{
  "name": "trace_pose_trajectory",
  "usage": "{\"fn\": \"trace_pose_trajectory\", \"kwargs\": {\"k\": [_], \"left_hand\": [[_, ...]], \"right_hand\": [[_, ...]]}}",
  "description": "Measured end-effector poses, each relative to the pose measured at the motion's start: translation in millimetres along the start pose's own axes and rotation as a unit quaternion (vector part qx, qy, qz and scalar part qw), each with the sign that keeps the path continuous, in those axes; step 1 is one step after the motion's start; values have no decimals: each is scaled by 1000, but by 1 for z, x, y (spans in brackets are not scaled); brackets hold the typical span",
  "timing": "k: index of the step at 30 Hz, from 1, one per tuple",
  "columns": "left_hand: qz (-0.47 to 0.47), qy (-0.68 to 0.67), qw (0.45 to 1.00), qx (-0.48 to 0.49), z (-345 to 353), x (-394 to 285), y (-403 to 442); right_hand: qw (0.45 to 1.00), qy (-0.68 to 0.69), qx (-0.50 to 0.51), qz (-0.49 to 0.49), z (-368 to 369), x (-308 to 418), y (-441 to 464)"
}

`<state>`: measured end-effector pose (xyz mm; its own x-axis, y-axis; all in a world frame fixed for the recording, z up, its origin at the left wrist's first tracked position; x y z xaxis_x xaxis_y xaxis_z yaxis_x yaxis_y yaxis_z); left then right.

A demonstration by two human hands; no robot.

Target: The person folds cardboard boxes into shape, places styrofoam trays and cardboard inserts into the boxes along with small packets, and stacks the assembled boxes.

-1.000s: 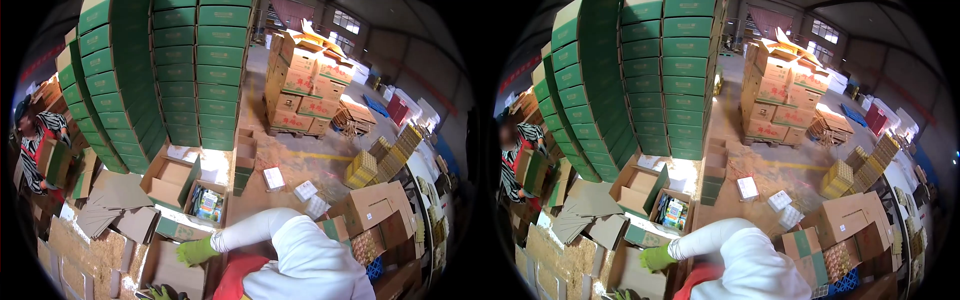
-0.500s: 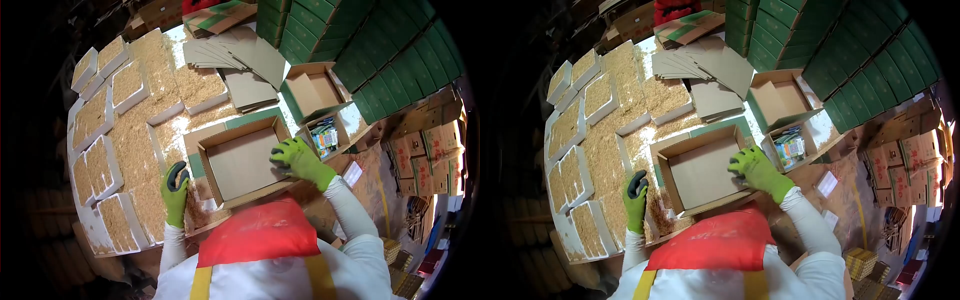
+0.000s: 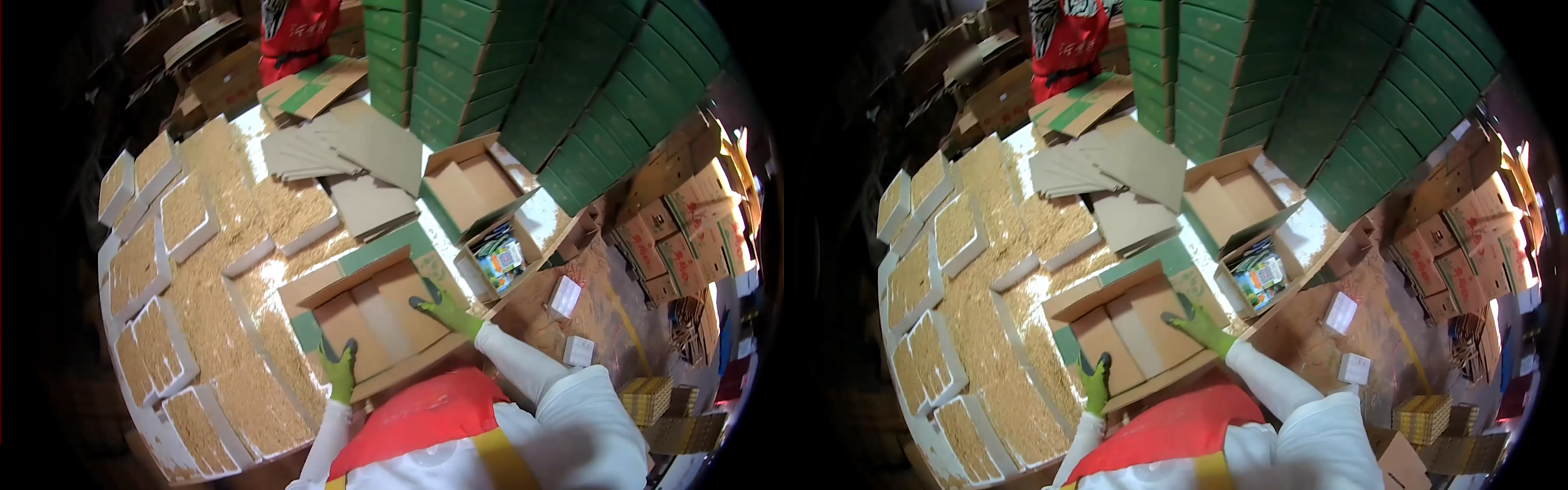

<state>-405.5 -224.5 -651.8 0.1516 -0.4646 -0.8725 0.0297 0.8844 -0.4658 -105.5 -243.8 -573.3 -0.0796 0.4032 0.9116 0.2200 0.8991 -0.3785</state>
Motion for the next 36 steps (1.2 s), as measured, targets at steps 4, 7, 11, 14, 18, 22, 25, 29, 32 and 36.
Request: {"fn": "trace_pose_trajectory", "kwargs": {"k": [4,7,11,14,18,22,25,29,32,36], "left_hand": [[36,-125,986,108,14,-28,2],[-42,-143,974,173,70,-80,-16],[-45,-263,944,193,172,-115,17],[31,-187,962,195,240,-115,65],[90,-152,968,180,314,-96,107],[72,0,978,195,398,-119,80],[-116,-109,936,313,393,-54,149],[-317,-183,871,327,408,-42,195],[-241,-113,919,290,422,-57,176],[-219,-69,933,279,433,-66,158]], "right_hand": [[994,100,15,-29,-10,35,-10],[993,36,27,-109,-51,106,-8],[965,98,9,-242,-154,143,37],[896,50,-192,-397,-309,131,68],[968,100,-198,-116,-431,21,120],[923,203,-220,-243,-421,-86,180],[915,59,-367,-158,-400,-70,158],[886,-12,-459,-68,-391,-59,142],[877,-18,-479,-42,-377,-56,136],[867,-37,-496,-14,-369,-57,133]]}}
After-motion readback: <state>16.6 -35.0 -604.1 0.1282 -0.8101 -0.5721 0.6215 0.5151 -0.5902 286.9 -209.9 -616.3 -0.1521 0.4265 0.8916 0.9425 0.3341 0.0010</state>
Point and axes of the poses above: each hand's wrist, its own y-axis towards the middle knuckle, its own z-axis out of the palm, x = y × z, the point moved 7 cm from there along y, towards the middle knuckle
